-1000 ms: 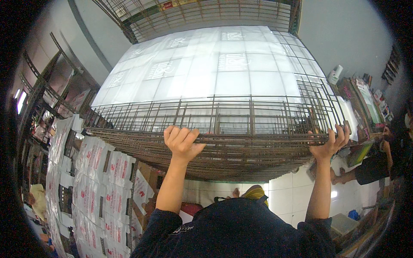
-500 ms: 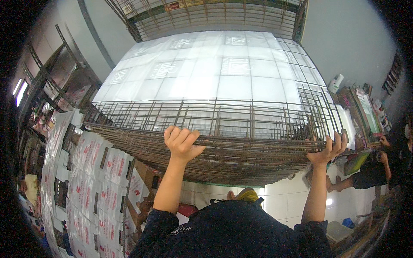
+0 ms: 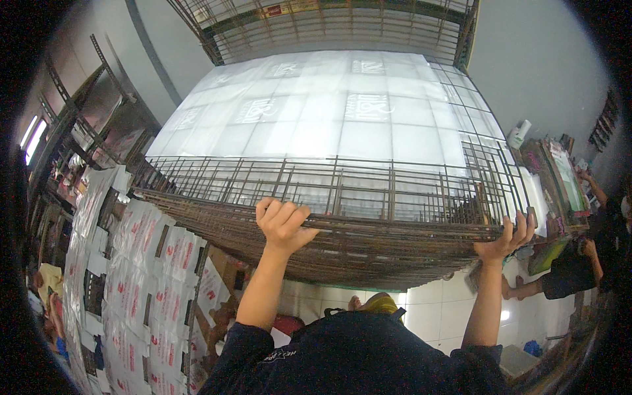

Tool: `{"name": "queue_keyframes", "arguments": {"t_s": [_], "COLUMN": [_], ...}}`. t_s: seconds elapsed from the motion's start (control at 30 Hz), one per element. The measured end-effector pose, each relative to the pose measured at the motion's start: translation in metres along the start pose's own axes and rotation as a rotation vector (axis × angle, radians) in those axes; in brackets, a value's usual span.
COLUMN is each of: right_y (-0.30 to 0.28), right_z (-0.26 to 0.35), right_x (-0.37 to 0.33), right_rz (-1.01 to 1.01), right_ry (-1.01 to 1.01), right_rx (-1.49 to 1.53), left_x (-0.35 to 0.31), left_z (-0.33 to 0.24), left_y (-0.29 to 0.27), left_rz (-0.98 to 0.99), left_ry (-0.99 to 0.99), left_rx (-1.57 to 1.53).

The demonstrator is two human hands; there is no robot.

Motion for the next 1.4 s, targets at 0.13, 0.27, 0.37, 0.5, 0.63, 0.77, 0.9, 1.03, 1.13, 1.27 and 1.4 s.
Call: {"name": "queue_keyframes", "arguments": {"t_s": [0.13,0.27,0.37,0.5,0.63,0.77,0.9,1.03,1.13,1.27,1.4], "right_y": [-0.001,0.004,-0.003,-0.005,-0.012,-0.009,-0.006,-0.007,-0.005,-0.005,-0.005], "right_z": [-0.005,0.001,-0.006,-0.010,0.015,0.018,0.019,0.020,0.017,0.011,0.006], "right_x": [-0.007,-0.009,-0.012,-0.004,0.021,0.011,0.010,0.012,0.012,0.008,0.003], "right_rz": [0.012,-0.020,-0.018,-0.007,-0.033,-0.044,-0.029,-0.022,-0.021,-0.025,-0.018], "right_ry": [-0.026,-0.029,-0.056,-0.149,-0.170,-0.058,-0.079,-0.084,-0.085,-0.109,-0.140], "right_rx": [0.018,0.059,0.034,0.001,-0.082,-0.102,-0.107,-0.102,-0.098,-0.092,-0.024], "left_x": [-0.001,0.003,0.000,-0.004,-0.004,-0.007,-0.010,-0.011,-0.009,-0.009,-0.013], "left_z": [0.000,-0.001,-0.005,-0.006,-0.006,-0.003,-0.002,-0.002,-0.001,-0.002,-0.001], "left_y": [-0.005,-0.015,-0.018,-0.013,-0.013,-0.009,-0.008,-0.010,-0.011,-0.012,-0.009], "left_rz": [0.026,0.082,0.150,0.081,0.045,0.036,0.006,0.005,0.031,0.026,0.016], "left_ry": [-0.013,-0.033,-0.056,-0.028,-0.025,-0.016,-0.025,-0.021,-0.024,-0.019,-0.017], "left_rx": [0.026,0.047,0.005,-0.006,-0.031,-0.041,-0.098,-0.075,-0.083,-0.092,-0.060]}}
Point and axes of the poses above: each hand's wrist, its own x-axis towards the middle knuckle, its own y-axis out of the palm, z = x × y, the point moved 1 cm from there along x, towards the middle knuckle, and after that the axes turned 10 degrees about -z, right-handed, at the moved point
